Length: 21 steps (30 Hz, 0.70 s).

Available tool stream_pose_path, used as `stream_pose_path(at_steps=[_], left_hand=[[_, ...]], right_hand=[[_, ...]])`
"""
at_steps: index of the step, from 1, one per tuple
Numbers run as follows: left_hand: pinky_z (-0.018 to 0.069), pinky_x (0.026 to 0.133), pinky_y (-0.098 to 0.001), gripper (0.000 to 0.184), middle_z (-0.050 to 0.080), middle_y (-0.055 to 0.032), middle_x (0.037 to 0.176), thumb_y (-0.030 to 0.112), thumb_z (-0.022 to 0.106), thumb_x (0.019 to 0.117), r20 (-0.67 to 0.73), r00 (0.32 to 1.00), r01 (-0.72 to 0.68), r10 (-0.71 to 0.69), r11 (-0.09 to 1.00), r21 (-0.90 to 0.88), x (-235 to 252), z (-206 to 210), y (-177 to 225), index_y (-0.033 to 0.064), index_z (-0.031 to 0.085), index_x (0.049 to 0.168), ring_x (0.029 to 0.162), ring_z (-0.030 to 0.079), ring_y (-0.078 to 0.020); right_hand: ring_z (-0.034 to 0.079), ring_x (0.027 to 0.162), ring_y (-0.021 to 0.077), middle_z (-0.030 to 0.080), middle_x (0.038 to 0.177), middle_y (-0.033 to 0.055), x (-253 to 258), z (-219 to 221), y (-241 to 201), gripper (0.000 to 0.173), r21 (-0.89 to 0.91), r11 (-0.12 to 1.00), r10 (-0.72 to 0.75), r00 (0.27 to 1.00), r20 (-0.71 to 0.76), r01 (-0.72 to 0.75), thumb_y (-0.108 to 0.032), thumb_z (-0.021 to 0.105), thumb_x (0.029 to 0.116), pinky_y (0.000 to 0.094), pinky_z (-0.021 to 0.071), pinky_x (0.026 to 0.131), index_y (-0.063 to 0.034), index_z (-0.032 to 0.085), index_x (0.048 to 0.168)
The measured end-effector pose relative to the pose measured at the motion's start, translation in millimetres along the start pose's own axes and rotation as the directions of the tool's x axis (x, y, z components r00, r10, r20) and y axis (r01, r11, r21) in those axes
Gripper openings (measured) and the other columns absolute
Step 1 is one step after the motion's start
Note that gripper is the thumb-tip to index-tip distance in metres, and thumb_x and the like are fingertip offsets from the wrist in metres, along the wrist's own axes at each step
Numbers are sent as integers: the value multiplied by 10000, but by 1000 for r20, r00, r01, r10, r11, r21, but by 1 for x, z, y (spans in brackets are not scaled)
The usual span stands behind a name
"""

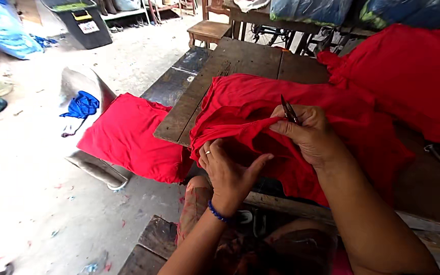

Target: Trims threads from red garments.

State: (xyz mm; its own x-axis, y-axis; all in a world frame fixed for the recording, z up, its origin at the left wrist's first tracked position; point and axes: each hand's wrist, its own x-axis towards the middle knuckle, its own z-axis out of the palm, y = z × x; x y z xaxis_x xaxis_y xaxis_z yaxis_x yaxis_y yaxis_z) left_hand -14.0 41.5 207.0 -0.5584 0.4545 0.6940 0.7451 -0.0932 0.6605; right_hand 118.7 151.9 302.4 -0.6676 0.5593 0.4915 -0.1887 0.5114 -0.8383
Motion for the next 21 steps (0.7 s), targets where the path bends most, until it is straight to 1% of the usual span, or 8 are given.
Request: stream_pose_path(at_steps=[3,7,9,11,12,15,17,21], left_hand=[[431,968,-535,771,564,-215,1082,524,861,700,-106,994,21,-24,999,-35,21,16,8,-11,517,1136,1073,547,-374],[498,845,-334,153,617,-88,965,114,620,910,-71,994,58,-80,960,-275,34,3,4,12,610,1024,940,601,-160],[539,703,-199,176,654,-17,894,60,524,986,-49,995,66,-90,932,-357,33,-12,2,-5,667,1066,777,623,-29],[503,552,-177,213,630,32,784,50,457,1028,-42,993,76,-110,875,-478,27,-21,2,-5,639,1125,603,572,-4],[537,550,-197,217,640,43,784,56,430,1050,-38,991,86,-129,822,-562,25,-23,5,16,619,1147,600,600,-17],[635,741,-311,254,701,30,944,125,357,1101,9,974,133,-228,537,-833,21,-21,15,112,592,1197,806,716,-91],[628,748,-294,265,695,23,932,173,329,1114,66,945,190,-319,373,-908,22,-19,23,143,582,1189,807,713,-88],[604,738,-253,242,688,33,906,231,346,1121,137,898,267,-418,271,-925,27,-15,33,180,576,1176,799,698,-72]], right_hand=[[538,648,1,622,814,-30,-3,0,-2,68,-26,998,-59,998,-1,59,-25,665,937,133,453,560,-70,670,887],[522,672,-14,596,825,-9,-6,2,-1,37,-191,957,-221,975,2,217,-12,671,924,113,444,586,-12,653,891],[534,704,-19,601,850,6,-9,6,-1,32,-232,938,-268,963,-6,259,-7,678,911,98,453,610,10,667,887],[530,701,-21,603,851,13,-15,12,2,31,-227,932,-293,956,-12,283,1,688,895,95,449,606,24,674,881],[536,704,-21,604,850,11,-18,15,3,28,-218,932,-300,954,-11,290,2,690,888,95,457,607,23,675,878],[557,723,-12,605,862,17,-25,24,4,71,-216,935,-287,958,-1,280,14,713,841,98,477,618,27,685,905],[597,782,2,625,908,27,-29,29,2,211,-238,938,-263,965,-10,253,10,748,790,103,522,674,47,724,996],[617,829,26,620,980,23,-32,27,1,325,-163,966,-208,978,-29,200,-19,803,778,127,557,693,34,701,1082]])
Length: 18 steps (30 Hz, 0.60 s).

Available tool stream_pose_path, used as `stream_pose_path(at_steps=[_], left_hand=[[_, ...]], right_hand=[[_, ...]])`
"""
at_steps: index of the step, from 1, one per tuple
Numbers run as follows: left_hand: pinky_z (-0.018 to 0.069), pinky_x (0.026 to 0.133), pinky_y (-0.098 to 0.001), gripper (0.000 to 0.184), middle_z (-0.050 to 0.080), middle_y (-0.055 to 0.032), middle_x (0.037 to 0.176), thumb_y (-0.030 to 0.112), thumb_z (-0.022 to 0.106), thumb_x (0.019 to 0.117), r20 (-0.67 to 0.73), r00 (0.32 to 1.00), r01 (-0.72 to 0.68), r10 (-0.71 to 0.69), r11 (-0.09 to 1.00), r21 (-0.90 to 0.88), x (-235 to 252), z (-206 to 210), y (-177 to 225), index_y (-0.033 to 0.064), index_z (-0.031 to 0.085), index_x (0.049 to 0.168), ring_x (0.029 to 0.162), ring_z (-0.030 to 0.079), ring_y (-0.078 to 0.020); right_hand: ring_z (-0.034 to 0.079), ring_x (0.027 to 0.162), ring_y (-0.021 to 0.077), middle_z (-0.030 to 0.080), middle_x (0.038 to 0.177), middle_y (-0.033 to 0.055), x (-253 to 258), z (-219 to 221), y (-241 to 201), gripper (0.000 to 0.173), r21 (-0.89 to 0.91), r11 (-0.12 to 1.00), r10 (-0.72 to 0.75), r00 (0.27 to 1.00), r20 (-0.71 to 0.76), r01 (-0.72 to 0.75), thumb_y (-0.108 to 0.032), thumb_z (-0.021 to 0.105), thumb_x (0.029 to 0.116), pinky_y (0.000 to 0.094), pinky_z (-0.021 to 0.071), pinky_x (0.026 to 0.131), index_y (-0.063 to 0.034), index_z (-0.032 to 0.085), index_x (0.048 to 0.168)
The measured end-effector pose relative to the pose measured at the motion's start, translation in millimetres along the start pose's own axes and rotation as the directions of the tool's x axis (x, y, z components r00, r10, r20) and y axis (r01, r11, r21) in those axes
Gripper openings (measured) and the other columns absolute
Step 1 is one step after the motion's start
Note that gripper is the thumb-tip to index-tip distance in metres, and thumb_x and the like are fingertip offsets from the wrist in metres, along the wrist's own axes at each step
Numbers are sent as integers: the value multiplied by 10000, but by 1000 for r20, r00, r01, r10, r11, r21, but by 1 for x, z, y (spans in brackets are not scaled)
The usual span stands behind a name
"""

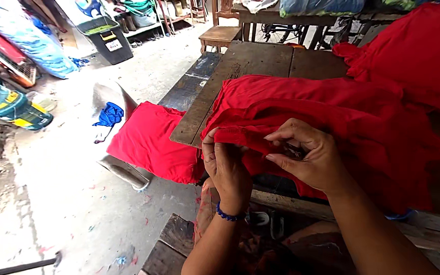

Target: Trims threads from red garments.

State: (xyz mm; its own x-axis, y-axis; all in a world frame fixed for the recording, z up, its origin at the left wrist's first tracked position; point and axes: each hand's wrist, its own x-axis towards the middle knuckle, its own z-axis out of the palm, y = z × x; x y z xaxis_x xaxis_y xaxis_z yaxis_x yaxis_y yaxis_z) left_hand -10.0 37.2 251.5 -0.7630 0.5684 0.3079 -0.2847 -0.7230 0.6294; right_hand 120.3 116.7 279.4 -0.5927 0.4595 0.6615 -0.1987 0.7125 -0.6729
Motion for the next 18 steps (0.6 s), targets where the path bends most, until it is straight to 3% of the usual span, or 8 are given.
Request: stream_pose_path(at_steps=[2,5,8,10,11,13,15,18], left_hand=[[601,806,-282,208,683,36,951,234,374,1115,-2,1000,-23,23,999,41,-2,0,-5,193,557,1203,866,696,-84],[623,757,-314,200,677,-9,932,130,435,1070,-63,996,-61,65,996,71,-4,1,-10,103,493,1259,793,705,-113],[607,784,-275,484,681,-14,1063,-6,557,932,-40,994,-97,99,993,67,-2,2,-8,10,390,1387,872,701,-77],[564,885,-233,678,641,-49,1230,-60,654,841,65,984,-176,168,972,157,-4,3,-10,-98,355,1449,999,660,-23],[565,880,-225,708,630,-85,1250,-104,693,812,97,976,-211,196,957,199,-3,4,-11,-143,372,1442,992,654,-16],[588,882,-245,612,647,-147,1250,-158,735,776,90,967,-254,239,934,252,0,3,-17,-169,519,1349,988,683,-51],[585,862,-222,393,699,-117,1155,-142,752,778,46,961,-275,274,918,286,5,0,-22,-111,695,1165,964,683,-47],[557,914,-212,168,725,-70,1077,-76,736,844,57,955,-294,291,904,310,6,-7,-26,-42,763,1006,1027,665,-43]], right_hand=[[625,833,28,624,1029,13,-4,-2,4,339,40,999,22,1000,4,-22,-48,804,800,142,573,679,-11,679,1113],[574,763,-33,657,1050,-4,-11,-2,14,317,34,999,24,1000,-1,-24,-178,783,873,116,510,641,-39,674,1137],[578,741,-75,673,1050,-8,-9,0,18,345,30,999,14,1000,-20,-14,-212,786,848,89,512,626,-61,680,1140],[584,729,-50,661,1057,77,-7,-3,14,360,59,998,30,999,20,-31,-96,775,831,118,519,624,41,660,1143],[590,738,-52,655,1063,84,-5,-5,14,354,83,996,26,999,38,-29,-64,762,837,121,525,635,64,642,1144],[575,742,-70,634,1054,39,-2,-5,15,315,157,988,1,998,62,-11,-50,732,868,114,515,645,60,603,1134],[568,763,-90,622,1061,-17,-1,-5,14,275,200,980,-19,997,80,2,-81,695,901,103,507,661,18,581,1131],[554,847,-90,602,1039,-44,-5,-7,14,252,194,981,-28,994,108,7,-145,653,946,106,488,718,-8,571,1142]])
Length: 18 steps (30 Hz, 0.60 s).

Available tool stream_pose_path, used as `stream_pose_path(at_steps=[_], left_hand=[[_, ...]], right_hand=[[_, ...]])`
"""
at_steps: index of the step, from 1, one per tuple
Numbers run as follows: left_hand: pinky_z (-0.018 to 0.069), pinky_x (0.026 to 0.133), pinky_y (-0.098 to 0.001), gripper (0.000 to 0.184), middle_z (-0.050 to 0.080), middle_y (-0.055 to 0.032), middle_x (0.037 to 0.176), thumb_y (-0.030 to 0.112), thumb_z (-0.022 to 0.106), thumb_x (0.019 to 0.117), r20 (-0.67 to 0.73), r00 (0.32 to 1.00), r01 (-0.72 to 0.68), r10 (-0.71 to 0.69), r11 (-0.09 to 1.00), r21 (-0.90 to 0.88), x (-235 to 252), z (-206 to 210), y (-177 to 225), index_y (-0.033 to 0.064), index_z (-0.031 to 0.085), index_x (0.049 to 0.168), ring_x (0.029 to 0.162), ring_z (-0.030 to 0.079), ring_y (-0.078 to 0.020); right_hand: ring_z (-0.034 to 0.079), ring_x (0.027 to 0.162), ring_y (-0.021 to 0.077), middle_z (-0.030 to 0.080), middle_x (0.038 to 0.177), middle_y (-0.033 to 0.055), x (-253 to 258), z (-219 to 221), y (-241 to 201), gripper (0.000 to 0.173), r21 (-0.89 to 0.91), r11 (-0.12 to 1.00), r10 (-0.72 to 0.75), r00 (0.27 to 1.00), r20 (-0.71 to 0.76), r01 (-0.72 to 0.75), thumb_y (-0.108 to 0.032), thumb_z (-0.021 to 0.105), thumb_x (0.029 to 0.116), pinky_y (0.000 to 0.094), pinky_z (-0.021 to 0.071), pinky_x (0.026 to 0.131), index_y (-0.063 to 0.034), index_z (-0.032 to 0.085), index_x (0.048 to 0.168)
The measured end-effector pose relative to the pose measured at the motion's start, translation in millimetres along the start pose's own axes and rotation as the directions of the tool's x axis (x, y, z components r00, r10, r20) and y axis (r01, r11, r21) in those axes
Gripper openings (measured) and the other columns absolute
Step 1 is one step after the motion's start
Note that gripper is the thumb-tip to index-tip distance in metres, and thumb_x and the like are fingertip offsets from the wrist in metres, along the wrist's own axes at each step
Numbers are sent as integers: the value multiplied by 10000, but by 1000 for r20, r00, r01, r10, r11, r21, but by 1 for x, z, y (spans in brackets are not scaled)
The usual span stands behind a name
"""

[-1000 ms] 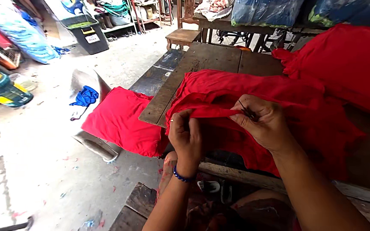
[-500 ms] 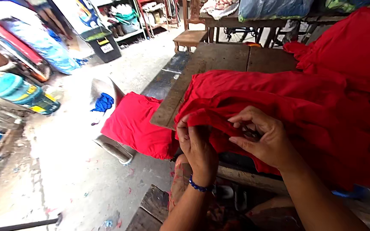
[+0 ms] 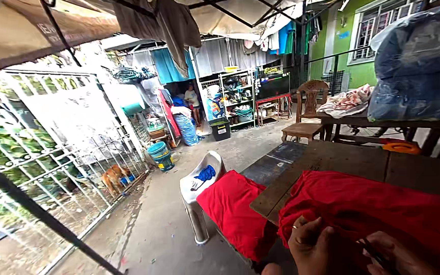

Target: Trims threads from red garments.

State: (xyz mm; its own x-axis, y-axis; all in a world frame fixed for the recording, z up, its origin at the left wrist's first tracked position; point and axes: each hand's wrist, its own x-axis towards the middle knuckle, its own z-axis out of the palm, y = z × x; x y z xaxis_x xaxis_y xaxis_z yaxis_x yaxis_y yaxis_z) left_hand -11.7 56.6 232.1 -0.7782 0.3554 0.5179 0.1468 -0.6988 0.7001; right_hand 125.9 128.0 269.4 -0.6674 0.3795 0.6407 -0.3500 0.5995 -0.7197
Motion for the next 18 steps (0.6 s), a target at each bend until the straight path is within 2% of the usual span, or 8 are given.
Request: stream_pose_path(at_steps=[3,5,8,10,11,13,18], left_hand=[[535,959,-243,92,756,-30,1005,-13,674,926,29,1000,3,-3,1000,1,0,-10,1,-21,756,967,1026,676,-44],[565,901,-255,99,743,-9,952,6,641,959,56,998,19,-18,1000,-13,5,-16,7,-4,740,965,945,686,-46],[582,759,-251,92,723,26,875,43,650,969,95,988,127,-122,991,-45,0,-26,13,67,735,947,809,676,-41],[582,731,-219,86,729,66,934,130,649,1008,162,972,179,-170,983,-45,-6,-36,15,144,733,1024,812,677,-17],[574,726,-200,86,716,75,950,154,638,1021,184,969,178,-166,983,-53,-10,-38,17,158,722,1041,813,666,-7],[571,791,-218,61,703,80,979,184,652,1016,202,971,151,-127,983,-105,-12,-39,17,182,712,1025,871,663,-20],[576,831,-229,42,701,62,1023,184,659,1009,207,975,126,-86,974,-186,-18,-44,13,175,690,981,947,671,-39]], right_hand=[[573,907,-95,615,1026,-108,-5,1,-5,227,-31,999,32,999,12,-32,-189,626,972,112,504,775,-88,594,1173],[564,871,-96,618,1002,-124,-4,7,-6,216,-72,997,34,999,-22,-35,-255,635,995,102,493,745,-139,621,1177],[545,786,-98,616,922,-100,-11,15,-9,233,-203,979,3,995,-96,-22,-289,656,997,78,477,690,-94,646,1125],[555,769,-69,607,921,-51,-15,19,-17,243,-304,952,12,994,-110,-45,-235,693,970,88,496,684,-36,647,1100],[556,769,-46,604,935,-15,-17,21,-22,254,-347,936,22,994,-109,-58,-209,704,962,94,497,679,-1,650,1098],[555,783,-9,582,942,26,-18,25,-30,285,-431,899,32,994,-103,-73,-215,709,969,103,491,673,34,652,1096],[581,817,50,595,925,66,-23,34,-32,308,-637,767,52,997,-55,-75,-277,684,990,151,500,707,21,679,1065]])
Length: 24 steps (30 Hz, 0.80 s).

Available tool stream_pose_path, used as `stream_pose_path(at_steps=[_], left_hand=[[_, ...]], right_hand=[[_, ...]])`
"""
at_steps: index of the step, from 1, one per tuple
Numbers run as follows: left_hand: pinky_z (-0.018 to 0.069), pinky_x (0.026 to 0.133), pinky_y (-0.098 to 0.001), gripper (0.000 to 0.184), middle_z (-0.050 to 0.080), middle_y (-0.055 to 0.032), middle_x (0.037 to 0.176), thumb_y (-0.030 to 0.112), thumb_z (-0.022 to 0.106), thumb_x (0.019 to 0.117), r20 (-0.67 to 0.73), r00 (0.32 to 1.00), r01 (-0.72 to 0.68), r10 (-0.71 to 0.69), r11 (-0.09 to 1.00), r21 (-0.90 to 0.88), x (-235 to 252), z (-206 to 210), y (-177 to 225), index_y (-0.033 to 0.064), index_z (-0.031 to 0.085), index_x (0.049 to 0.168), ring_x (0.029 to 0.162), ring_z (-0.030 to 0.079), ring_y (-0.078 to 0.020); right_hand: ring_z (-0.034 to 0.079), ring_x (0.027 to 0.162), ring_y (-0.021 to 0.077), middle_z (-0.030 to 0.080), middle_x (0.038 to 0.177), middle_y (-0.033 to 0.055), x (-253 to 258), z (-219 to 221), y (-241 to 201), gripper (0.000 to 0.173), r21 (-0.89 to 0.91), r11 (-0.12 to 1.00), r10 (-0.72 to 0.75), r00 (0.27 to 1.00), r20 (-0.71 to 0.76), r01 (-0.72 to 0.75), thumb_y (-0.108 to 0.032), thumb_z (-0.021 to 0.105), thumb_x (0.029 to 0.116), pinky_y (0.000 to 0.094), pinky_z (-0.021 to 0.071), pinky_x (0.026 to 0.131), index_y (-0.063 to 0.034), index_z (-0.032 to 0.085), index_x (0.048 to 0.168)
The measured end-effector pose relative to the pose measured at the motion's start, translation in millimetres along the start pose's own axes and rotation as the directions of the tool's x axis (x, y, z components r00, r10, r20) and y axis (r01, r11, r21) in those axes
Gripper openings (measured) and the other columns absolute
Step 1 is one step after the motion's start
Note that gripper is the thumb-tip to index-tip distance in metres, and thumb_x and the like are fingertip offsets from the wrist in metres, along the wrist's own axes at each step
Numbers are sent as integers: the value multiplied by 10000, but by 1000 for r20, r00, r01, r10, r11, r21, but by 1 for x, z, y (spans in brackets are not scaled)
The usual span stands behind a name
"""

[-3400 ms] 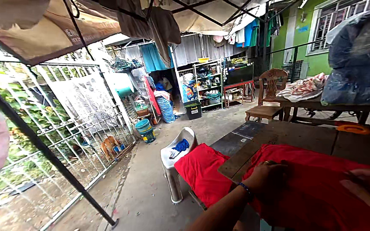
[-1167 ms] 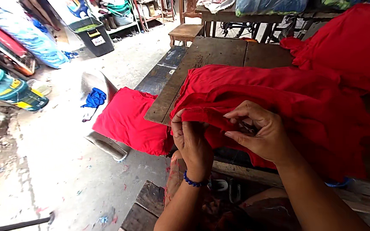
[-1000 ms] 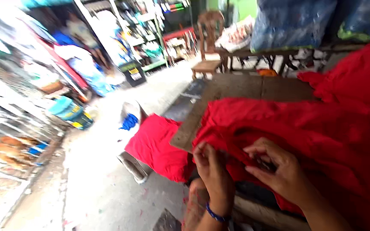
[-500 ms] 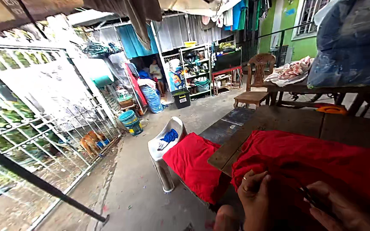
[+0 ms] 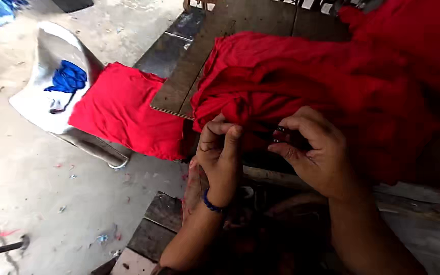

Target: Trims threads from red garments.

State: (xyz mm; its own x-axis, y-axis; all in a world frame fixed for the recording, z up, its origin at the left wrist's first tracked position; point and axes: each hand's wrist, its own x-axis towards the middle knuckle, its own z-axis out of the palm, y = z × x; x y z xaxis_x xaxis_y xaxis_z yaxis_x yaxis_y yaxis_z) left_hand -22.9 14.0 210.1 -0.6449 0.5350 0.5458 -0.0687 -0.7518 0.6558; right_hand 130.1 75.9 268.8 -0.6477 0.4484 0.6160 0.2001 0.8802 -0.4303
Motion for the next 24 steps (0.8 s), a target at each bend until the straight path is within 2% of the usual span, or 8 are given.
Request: stream_pose_path(at_steps=[6,10,17,20,24], left_hand=[[577,896,-238,59,707,61,1138,242,694,982,40,997,-65,68,996,-56,-7,-3,-6,200,718,1016,1086,666,-57],[565,911,-241,74,696,48,1148,230,704,979,67,990,-124,127,991,-38,-13,-5,-10,173,718,1024,1090,654,-60],[565,884,-229,72,694,55,1127,236,680,994,31,994,-106,108,992,-61,-13,-4,-9,180,716,1023,1067,653,-48],[556,911,-232,74,679,41,1178,222,681,996,57,989,-135,137,990,-45,-15,-4,-11,168,712,1036,1107,639,-58],[563,925,-245,73,688,39,1186,222,687,990,8,994,-107,108,992,-73,-14,-3,-10,173,718,1034,1130,645,-70]], right_hand=[[605,748,110,635,847,90,-8,8,-2,305,-157,987,-22,999,-23,18,-277,656,1011,218,497,653,25,684,1047],[625,761,145,648,847,122,-4,13,-8,290,-238,971,-47,997,-63,31,-243,650,1017,240,497,654,44,680,1042],[583,720,116,613,816,88,-10,14,-9,279,-215,976,-51,998,-39,41,-245,646,1016,215,462,614,32,677,1033],[580,711,124,609,811,94,-13,15,-10,265,-236,972,-40,997,-60,25,-225,644,1016,218,460,609,38,674,1032],[579,724,115,609,812,90,-15,15,-8,261,-222,975,-34,999,-40,24,-223,641,1014,209,460,623,35,681,1031]])
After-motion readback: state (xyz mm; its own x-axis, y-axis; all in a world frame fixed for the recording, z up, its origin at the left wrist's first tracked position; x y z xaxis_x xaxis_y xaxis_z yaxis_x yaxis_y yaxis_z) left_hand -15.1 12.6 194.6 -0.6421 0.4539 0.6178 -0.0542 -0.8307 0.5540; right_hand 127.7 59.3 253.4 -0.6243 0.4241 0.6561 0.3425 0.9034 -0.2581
